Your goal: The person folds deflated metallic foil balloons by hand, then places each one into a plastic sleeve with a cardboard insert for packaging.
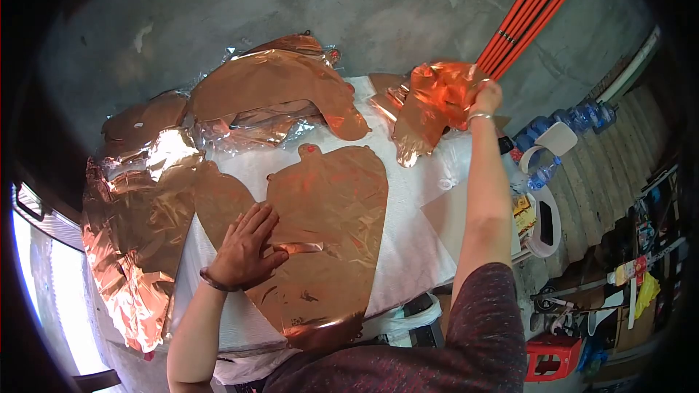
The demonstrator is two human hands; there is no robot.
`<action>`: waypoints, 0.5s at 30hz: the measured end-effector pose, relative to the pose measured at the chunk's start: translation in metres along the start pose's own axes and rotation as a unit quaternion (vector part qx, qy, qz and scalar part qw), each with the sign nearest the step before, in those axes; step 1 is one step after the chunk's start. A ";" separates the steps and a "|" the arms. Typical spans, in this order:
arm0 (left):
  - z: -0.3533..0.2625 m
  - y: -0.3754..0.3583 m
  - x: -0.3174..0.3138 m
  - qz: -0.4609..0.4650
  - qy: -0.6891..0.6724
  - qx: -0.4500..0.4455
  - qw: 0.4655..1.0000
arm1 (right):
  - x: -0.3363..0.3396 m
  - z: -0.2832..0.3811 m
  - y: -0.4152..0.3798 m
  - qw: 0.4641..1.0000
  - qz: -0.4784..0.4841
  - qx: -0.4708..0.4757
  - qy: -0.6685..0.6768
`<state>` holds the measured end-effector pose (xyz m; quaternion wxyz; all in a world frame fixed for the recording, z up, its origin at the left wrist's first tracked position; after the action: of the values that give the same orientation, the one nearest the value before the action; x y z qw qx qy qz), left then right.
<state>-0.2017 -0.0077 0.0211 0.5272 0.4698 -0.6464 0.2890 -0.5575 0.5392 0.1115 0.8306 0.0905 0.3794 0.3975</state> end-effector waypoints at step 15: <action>0.001 -0.001 -0.002 -0.011 -0.005 0.003 1.000 | -0.116 0.134 -0.196 0.825 0.456 -0.251 -0.221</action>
<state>-0.2016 -0.0085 0.0190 0.5257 0.4795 -0.6432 0.2829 -0.3936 0.3442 0.1815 0.6105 0.1271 -0.0119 0.7817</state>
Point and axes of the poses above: each hand's wrist, its own y-axis towards the middle knuckle, its own x-axis out of the back of the hand, z = x × y, the point moved 5 cm from there along y, towards the middle knuckle, and after that the axes turned 11 degrees about y, right-handed, at the moved point
